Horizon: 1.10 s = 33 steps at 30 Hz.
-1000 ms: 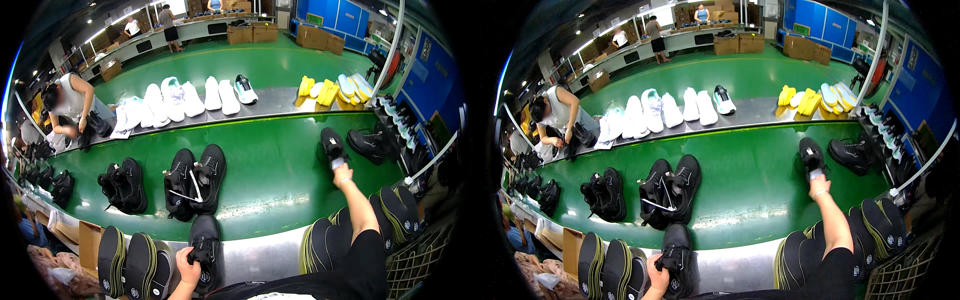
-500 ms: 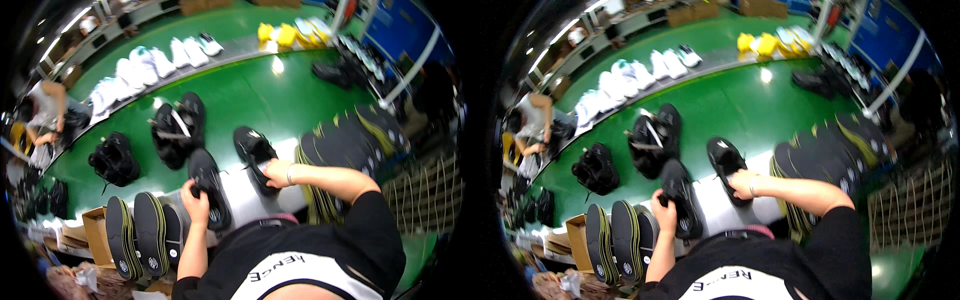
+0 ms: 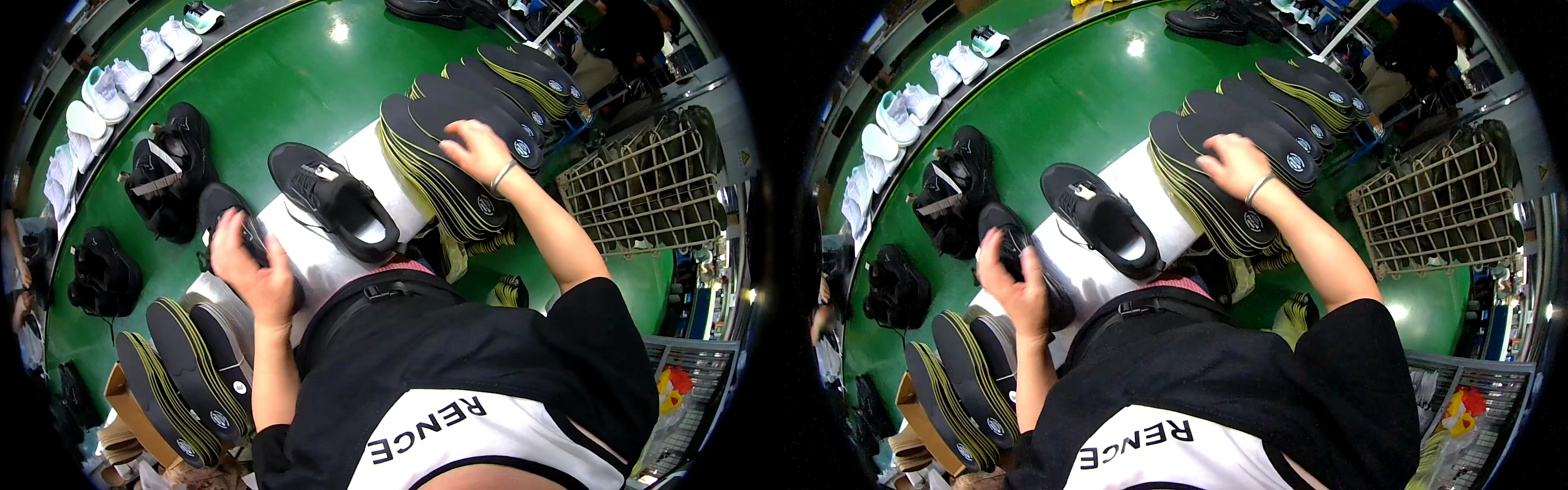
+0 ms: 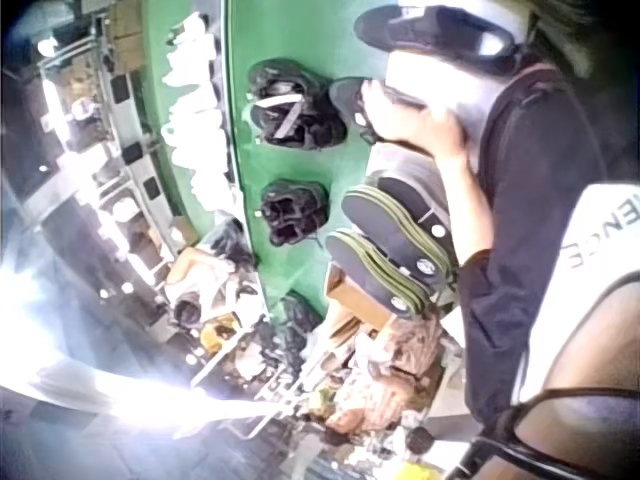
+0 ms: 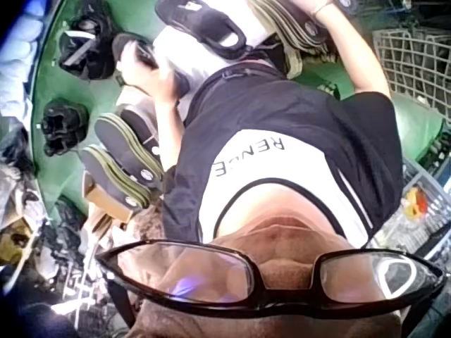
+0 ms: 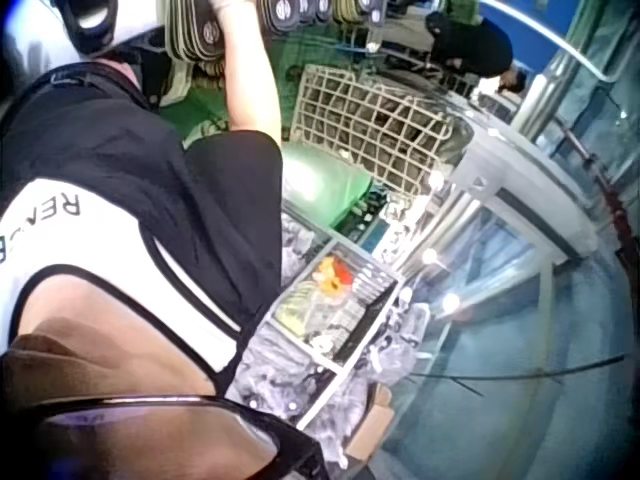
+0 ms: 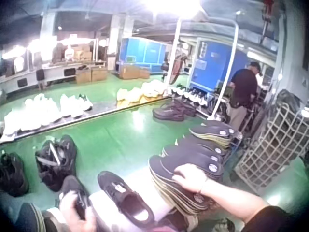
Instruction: The person picks up several black shoe insoles and inserts them one by one into matching black shoes on an assembly line.
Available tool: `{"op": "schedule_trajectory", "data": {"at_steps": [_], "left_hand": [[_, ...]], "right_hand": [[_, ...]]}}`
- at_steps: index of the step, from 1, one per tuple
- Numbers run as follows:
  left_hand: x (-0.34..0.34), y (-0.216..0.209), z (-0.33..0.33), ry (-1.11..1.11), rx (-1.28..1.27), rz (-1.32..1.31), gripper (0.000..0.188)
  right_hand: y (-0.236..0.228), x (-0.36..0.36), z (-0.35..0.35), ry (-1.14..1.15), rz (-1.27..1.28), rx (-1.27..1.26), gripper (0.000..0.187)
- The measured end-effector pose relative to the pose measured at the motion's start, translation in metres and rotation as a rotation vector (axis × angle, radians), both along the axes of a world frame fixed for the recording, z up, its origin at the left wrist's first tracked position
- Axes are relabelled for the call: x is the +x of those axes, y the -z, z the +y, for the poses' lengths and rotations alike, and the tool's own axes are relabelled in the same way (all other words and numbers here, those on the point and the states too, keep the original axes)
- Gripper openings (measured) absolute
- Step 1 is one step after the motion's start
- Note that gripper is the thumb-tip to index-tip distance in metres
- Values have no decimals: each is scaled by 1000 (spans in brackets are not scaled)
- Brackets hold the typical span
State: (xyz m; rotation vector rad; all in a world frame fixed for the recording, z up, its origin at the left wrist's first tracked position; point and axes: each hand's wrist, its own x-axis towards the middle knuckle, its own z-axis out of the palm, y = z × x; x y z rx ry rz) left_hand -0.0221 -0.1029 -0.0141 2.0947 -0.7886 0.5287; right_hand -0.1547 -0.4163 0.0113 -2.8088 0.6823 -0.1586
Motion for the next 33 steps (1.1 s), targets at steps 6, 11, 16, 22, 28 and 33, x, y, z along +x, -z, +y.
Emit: {"op": "schedule_trajectory", "data": {"at_steps": [6,11,16,22,28,33], "left_hand": [[-19,11,-27,197,291,138,49],[-12,14,-26,227,217,270,45],[-4,9,-27,289,-70,416,28],[-3,-12,-42,623,-642,1208,43],[-6,-19,-65,843,-829,1425,47],[-12,-32,-67,783,-923,1397,32]], "right_hand": [[29,-2,-21,393,383,-32,62],[22,5,-28,446,437,8,60],[21,1,-31,390,314,-60,54],[-36,6,43,29,-256,766,26],[-36,7,120,-388,-271,689,20],[-34,24,125,-253,-114,1082,29]]}}
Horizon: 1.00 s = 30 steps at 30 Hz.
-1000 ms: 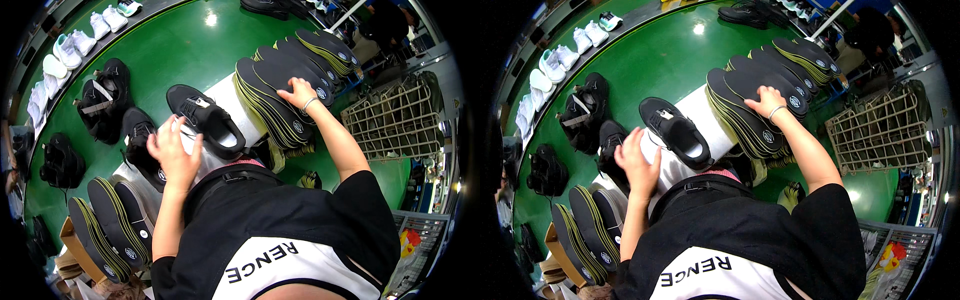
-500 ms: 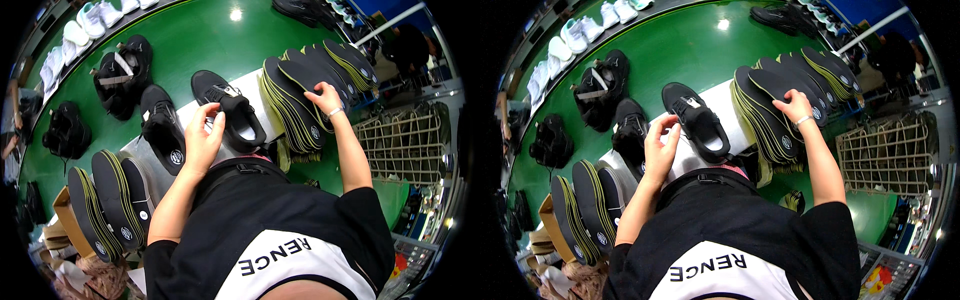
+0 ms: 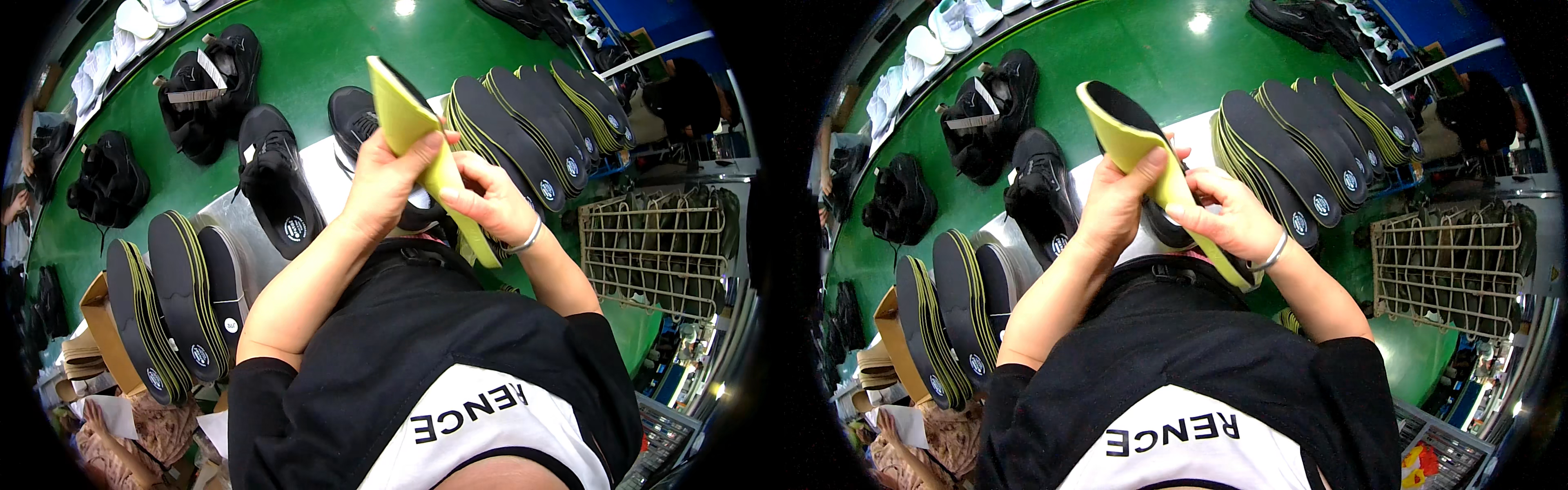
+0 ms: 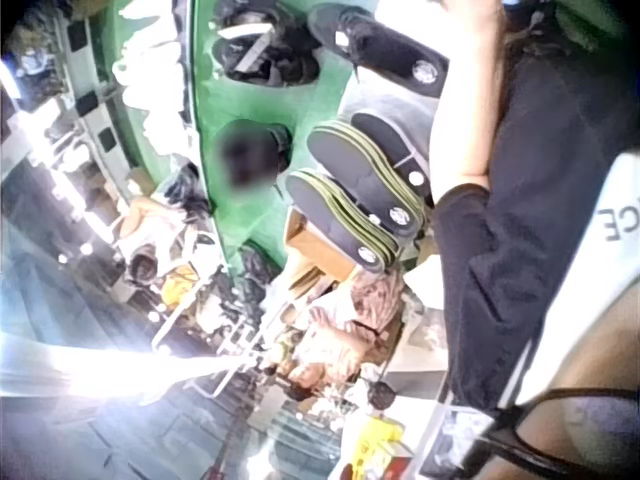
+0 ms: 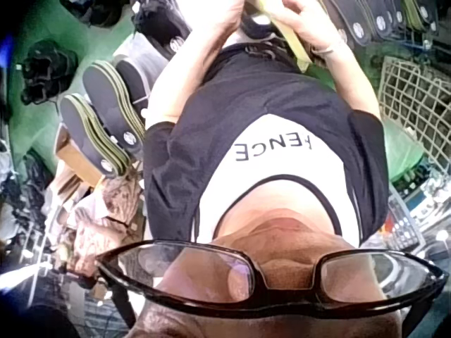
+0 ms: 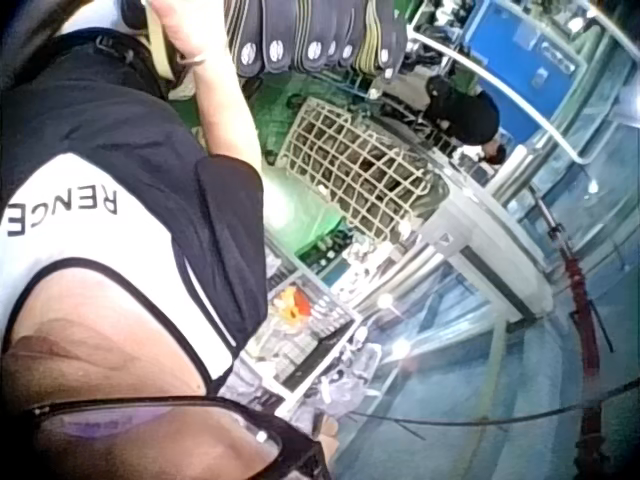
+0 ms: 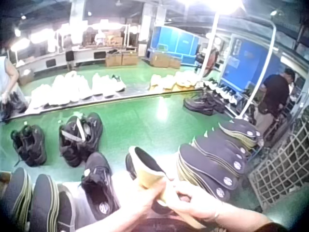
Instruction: The person picks up several black shoe insoles and inserts them one by one into matching black shoes on an assembly line.
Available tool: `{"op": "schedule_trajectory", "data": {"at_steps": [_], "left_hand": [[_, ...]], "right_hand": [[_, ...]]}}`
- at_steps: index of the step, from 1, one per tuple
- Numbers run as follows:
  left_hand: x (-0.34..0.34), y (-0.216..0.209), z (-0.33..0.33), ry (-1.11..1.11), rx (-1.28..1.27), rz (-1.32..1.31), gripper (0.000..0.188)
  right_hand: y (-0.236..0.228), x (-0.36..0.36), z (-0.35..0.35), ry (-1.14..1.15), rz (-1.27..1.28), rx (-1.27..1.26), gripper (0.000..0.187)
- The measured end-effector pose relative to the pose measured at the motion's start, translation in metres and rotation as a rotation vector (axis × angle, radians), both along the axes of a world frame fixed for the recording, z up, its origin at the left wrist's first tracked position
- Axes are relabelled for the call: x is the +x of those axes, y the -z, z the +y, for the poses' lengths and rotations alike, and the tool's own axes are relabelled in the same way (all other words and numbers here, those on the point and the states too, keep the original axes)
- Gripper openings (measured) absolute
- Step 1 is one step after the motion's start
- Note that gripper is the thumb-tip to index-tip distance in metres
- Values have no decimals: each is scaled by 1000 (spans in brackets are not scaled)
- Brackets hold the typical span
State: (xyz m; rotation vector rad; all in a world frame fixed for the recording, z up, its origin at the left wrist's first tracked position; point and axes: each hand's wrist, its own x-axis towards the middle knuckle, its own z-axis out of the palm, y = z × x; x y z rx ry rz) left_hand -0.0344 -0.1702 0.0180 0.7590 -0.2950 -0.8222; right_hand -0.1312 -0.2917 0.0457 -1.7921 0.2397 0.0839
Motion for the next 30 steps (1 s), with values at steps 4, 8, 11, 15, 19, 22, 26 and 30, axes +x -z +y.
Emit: {"op": "schedule_trajectory", "data": {"at_steps": [4,8,11,15,19,22,26,30], "left_hand": [[3,11,1,-196,445,-595,52],[9,45,17,-423,971,-1059,89],[9,75,23,-49,1084,-892,87],[10,82,24,-70,867,-681,76],[33,57,23,-135,439,75,55],[51,53,22,-185,213,288,37],[43,61,2,-194,538,-892,39],[31,74,-15,-370,778,-1436,32]], "right_hand": [[-3,0,-3,95,-10,36,25],[-19,-13,-17,282,56,212,19],[-18,-30,-29,176,251,183,20],[-8,-46,-31,150,466,191,21],[-8,-44,-30,133,589,193,24],[-9,-27,-35,-11,643,96,25],[-13,-3,-28,-20,672,-35,24],[-13,15,-25,-159,752,-258,26]]}}
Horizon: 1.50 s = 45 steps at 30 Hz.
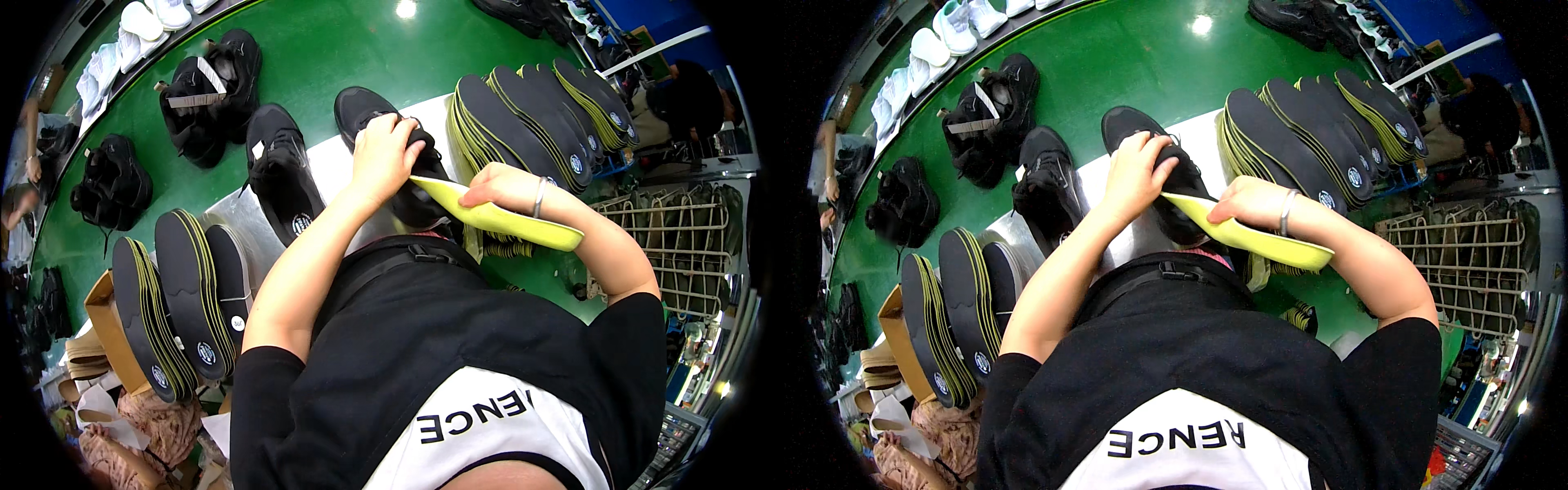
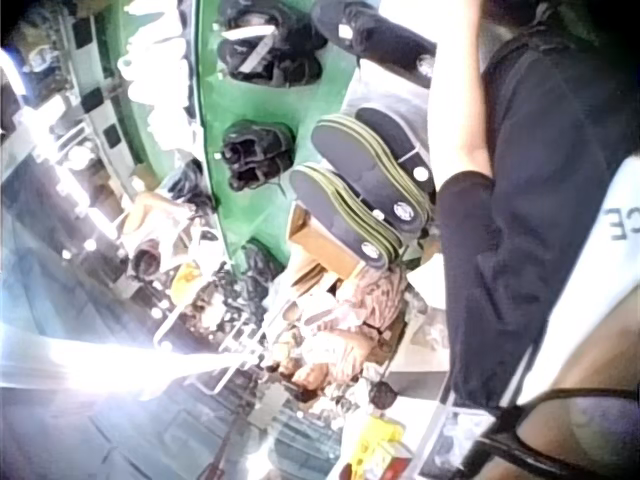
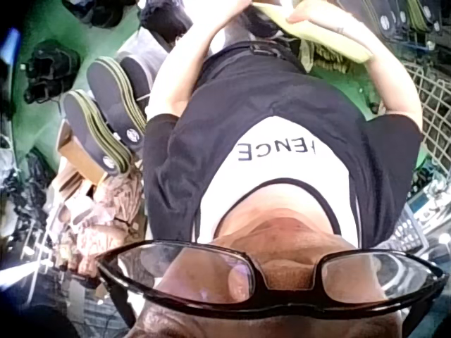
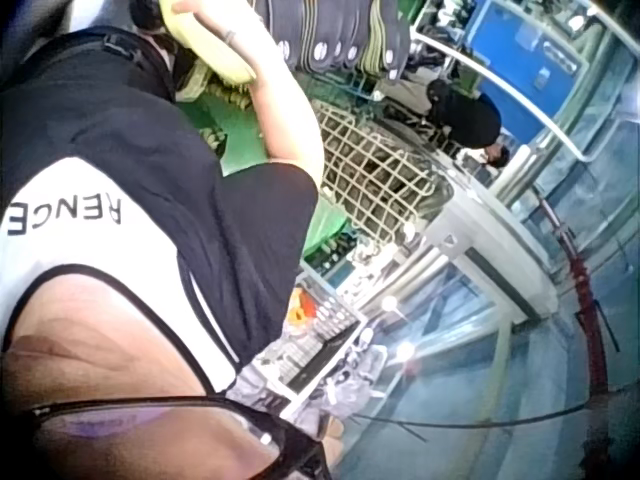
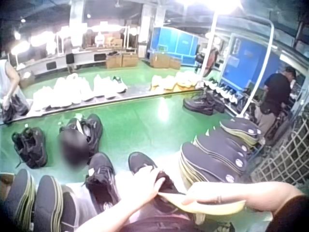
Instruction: The person picks up several black shoe insoles and inserts them one by one into matching black shoes on an assembly line.
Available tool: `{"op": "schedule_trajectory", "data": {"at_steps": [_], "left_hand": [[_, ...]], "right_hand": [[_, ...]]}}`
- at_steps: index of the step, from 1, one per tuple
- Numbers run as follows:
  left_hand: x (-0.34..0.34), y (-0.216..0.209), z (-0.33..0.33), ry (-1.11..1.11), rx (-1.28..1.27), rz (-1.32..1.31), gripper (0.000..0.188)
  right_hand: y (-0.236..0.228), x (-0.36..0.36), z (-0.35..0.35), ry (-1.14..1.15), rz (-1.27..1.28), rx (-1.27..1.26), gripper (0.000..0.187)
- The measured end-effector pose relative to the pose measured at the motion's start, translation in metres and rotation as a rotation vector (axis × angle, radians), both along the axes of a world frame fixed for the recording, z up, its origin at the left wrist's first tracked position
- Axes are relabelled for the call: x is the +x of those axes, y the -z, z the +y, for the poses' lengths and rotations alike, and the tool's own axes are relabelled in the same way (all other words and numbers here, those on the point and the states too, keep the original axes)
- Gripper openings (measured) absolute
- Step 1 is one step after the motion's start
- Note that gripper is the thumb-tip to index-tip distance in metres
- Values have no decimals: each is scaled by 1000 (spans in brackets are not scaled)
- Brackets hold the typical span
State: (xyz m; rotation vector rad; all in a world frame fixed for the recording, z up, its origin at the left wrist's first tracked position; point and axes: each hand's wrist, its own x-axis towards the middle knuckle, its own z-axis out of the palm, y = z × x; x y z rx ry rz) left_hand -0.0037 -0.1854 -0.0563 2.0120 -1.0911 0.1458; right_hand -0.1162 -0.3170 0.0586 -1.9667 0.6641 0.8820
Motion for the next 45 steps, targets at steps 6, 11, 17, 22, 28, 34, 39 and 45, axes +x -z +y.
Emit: {"op": "schedule_trajectory", "data": {"at_steps": [6,11,17,22,28,34,39,45], "left_hand": [[15,2,-5,-42,-55,526,24],[22,18,-5,-73,-78,651,26],[4,22,-12,-110,-134,633,19],[10,32,-3,-102,-112,605,23],[4,28,-7,-61,-151,629,24],[0,22,-6,-42,-137,701,23],[-2,21,-3,-67,-149,708,23],[-4,27,-5,-61,-201,691,24]], "right_hand": [[38,25,28,-412,-124,-529,29],[88,26,35,-625,-396,-924,25],[73,-7,19,-564,-427,-837,35],[7,-19,2,-664,3,-717,55],[18,-20,-2,-787,-311,-758,29],[74,21,14,-887,-312,-778,22],[96,21,8,-1100,-407,-768,18],[109,23,4,-994,-348,-734,20]]}}
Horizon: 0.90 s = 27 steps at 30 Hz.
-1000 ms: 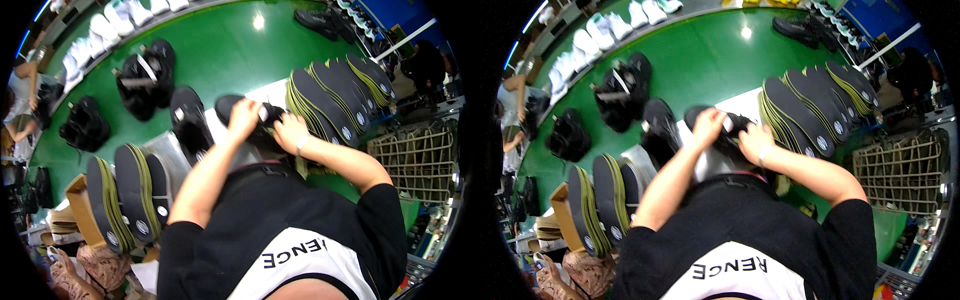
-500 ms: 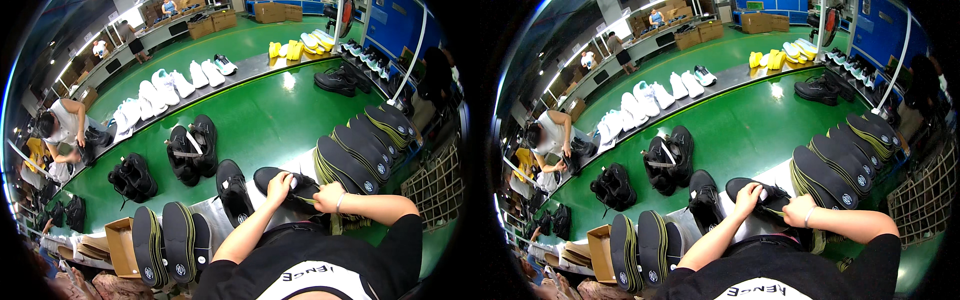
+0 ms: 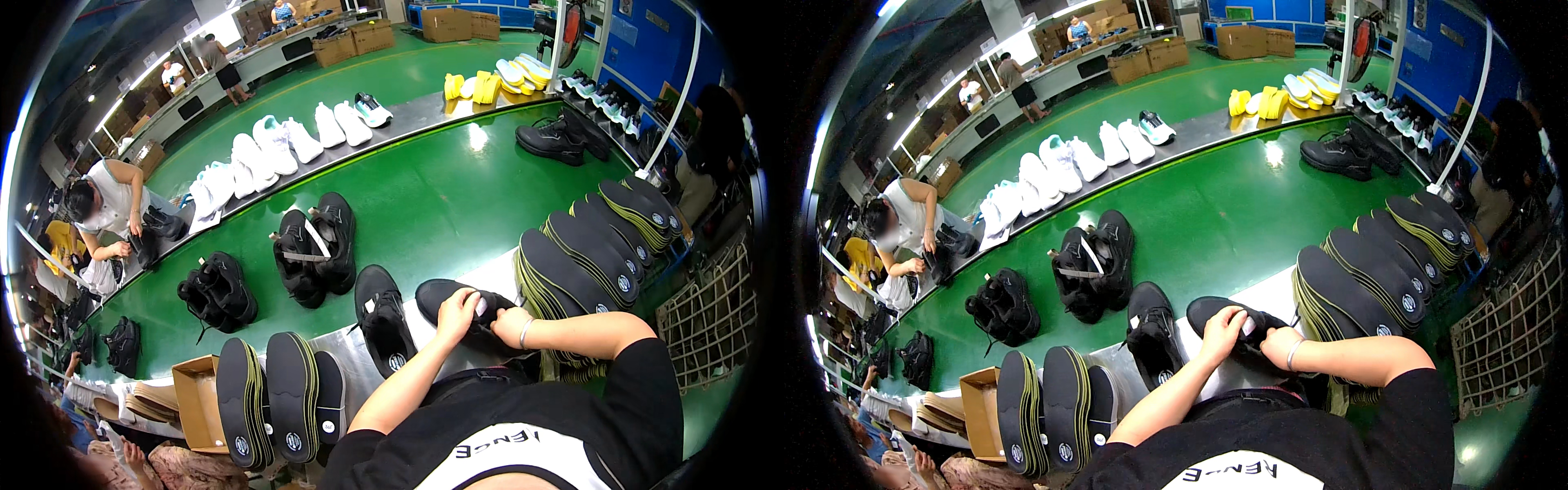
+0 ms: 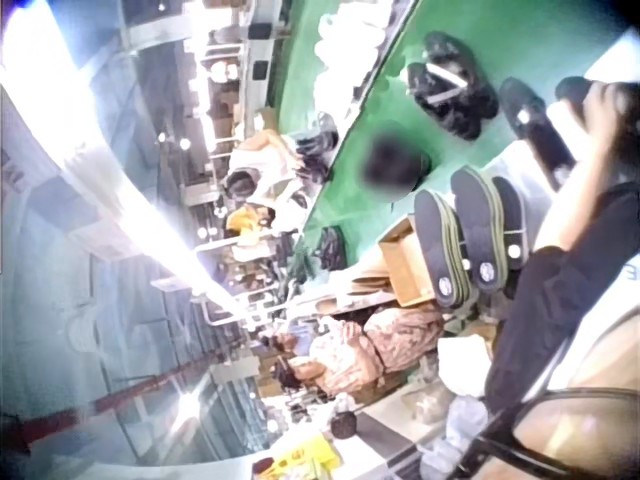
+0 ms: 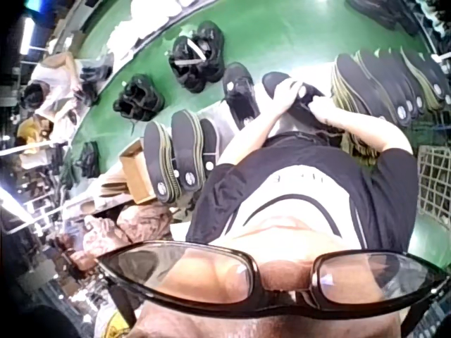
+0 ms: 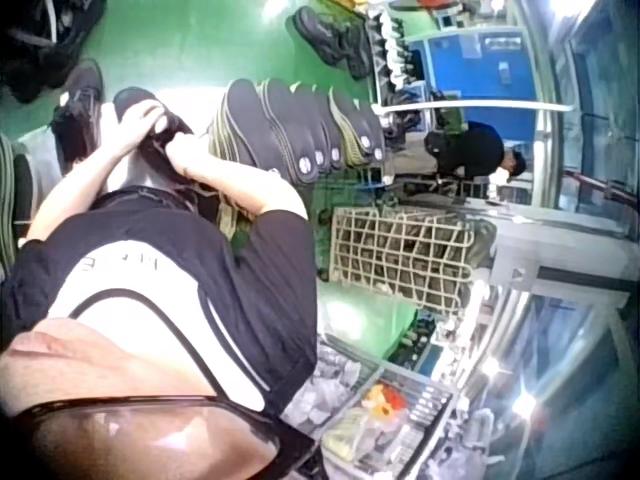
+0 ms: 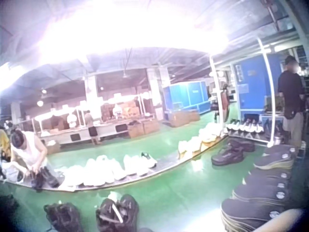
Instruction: The person picks up several black shoe insoles and inserts them one by one into matching black shoes on an assembly line.
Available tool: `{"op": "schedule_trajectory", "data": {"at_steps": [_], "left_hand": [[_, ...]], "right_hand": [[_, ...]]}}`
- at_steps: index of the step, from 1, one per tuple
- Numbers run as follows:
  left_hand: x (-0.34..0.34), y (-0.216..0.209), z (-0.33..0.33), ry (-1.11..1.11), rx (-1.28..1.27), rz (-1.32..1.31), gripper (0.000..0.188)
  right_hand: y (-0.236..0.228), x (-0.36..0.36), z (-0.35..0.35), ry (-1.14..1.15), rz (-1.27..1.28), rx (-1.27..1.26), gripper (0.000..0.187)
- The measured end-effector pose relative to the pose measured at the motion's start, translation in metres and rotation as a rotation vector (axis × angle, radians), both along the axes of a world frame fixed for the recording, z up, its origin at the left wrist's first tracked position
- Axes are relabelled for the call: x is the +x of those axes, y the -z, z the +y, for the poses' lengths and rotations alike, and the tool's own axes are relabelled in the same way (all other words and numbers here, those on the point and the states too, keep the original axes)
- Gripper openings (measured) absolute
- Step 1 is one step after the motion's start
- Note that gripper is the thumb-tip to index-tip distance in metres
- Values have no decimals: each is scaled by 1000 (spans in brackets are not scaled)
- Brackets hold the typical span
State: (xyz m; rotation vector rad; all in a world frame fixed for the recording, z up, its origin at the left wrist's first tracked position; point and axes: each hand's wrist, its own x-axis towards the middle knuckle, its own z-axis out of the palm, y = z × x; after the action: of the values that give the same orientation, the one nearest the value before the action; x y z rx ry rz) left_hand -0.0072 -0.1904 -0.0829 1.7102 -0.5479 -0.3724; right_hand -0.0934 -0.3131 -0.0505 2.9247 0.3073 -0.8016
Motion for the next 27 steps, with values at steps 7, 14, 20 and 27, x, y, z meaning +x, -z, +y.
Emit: {"op": "schedule_trajectory", "data": {"at_steps": [7,14,20,27], "left_hand": [[6,0,-4,-6,19,-31,23],[6,9,-3,-43,-6,-94,22],[6,9,-3,-15,-26,-17,24],[14,13,-6,56,-60,104,24]], "right_hand": [[-3,43,-18,20,589,103,31],[6,19,11,191,152,-148,19],[-10,15,7,-74,328,-232,21],[-56,3,2,99,616,-86,38]]}}
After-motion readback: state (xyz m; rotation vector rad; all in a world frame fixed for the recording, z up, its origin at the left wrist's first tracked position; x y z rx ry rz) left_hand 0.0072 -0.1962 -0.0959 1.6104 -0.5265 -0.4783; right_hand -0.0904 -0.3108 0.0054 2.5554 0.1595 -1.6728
